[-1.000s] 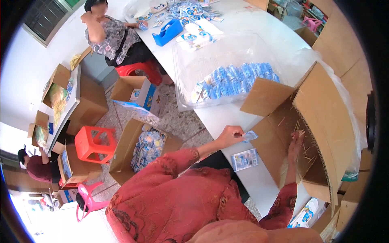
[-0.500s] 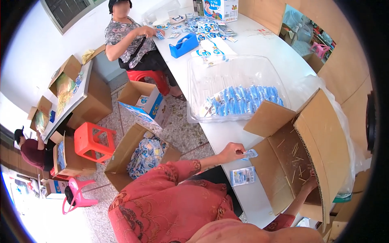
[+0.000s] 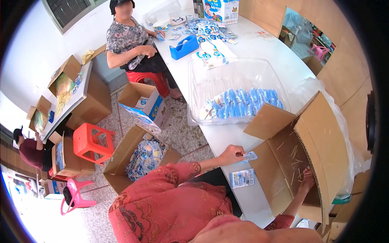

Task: Packaging small wooden items into plastic bags and placing them into a cardboard box.

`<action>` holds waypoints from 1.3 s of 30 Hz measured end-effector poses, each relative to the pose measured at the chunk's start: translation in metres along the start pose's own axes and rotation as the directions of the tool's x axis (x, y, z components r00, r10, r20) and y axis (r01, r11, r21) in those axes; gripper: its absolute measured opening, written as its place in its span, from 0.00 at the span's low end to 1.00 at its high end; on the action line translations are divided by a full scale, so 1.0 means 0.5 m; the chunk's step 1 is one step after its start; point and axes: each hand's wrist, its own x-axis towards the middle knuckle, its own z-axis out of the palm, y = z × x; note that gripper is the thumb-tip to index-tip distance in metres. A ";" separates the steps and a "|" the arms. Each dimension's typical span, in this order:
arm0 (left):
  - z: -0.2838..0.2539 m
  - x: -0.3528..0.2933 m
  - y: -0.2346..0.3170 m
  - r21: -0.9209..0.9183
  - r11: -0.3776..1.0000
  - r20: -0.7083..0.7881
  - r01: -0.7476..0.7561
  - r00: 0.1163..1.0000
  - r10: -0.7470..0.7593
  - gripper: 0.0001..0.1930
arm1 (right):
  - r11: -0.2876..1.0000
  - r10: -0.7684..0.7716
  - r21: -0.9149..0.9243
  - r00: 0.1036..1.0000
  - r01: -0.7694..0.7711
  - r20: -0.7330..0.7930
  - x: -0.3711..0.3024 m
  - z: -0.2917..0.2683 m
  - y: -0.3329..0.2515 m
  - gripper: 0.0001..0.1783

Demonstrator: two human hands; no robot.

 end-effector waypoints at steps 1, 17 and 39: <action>-0.002 -0.007 0.001 0.013 1.000 -0.009 0.004 1.000 -0.004 0.08 | 1.000 0.009 -0.018 1.000 -0.009 -0.018 0.000 0.002 0.003 0.15; -0.004 0.018 -0.008 0.020 0.995 0.072 0.095 0.993 -0.096 0.06 | 0.948 0.106 -0.252 0.939 -0.195 -0.326 0.093 -0.320 0.182 0.25; -0.007 0.008 -0.016 -0.095 0.984 0.082 0.149 0.987 -0.141 0.05 | 0.658 0.165 -0.752 0.969 0.031 0.184 -0.100 0.108 -0.060 0.24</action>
